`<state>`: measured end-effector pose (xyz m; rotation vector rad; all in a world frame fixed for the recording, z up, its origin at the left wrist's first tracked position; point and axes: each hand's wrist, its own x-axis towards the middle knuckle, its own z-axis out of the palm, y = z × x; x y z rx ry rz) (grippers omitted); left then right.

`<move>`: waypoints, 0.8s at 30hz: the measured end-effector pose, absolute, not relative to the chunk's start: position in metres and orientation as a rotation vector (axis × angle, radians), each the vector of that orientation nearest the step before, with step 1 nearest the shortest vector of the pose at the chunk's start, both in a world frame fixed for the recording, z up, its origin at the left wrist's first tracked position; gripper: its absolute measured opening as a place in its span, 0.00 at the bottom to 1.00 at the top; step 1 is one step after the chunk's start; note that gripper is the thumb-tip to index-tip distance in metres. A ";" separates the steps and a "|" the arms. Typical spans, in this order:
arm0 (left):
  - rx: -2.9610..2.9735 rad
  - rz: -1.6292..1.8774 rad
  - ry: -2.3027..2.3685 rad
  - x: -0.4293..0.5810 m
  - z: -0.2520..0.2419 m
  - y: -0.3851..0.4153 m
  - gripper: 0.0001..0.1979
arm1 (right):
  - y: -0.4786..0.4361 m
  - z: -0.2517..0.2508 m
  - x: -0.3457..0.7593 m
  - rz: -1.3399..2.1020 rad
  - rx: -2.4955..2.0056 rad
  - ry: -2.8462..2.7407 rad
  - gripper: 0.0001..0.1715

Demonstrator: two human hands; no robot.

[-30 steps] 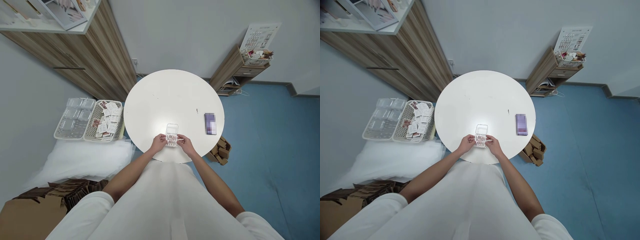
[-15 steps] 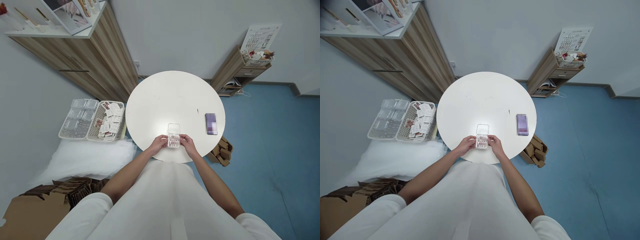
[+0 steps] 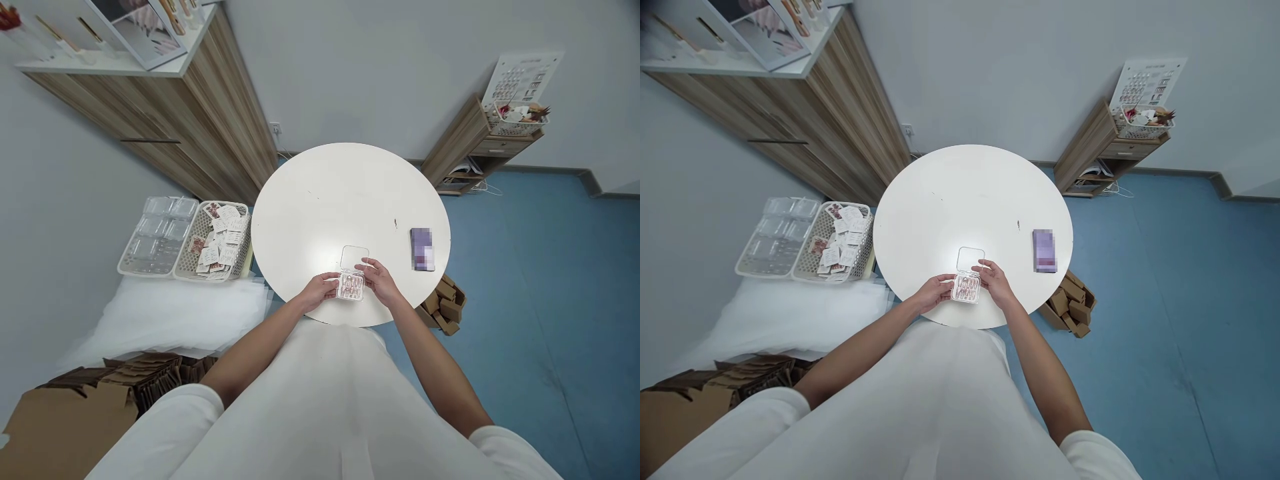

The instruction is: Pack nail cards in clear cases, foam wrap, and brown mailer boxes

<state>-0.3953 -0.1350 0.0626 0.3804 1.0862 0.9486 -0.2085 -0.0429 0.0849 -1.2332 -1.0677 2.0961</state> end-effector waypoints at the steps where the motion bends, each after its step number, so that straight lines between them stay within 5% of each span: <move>1: 0.378 0.946 1.086 -0.395 0.062 -0.135 0.23 | -0.042 0.085 -0.208 2.104 -1.221 -1.065 0.23; 12: 0.320 1.003 1.051 -0.387 0.067 -0.129 0.19 | -0.041 0.099 -0.201 2.178 -1.126 -1.029 0.14; 24: 0.276 1.148 1.088 -0.369 0.071 -0.124 0.18 | -0.071 0.098 -0.189 2.200 -1.255 -0.970 0.26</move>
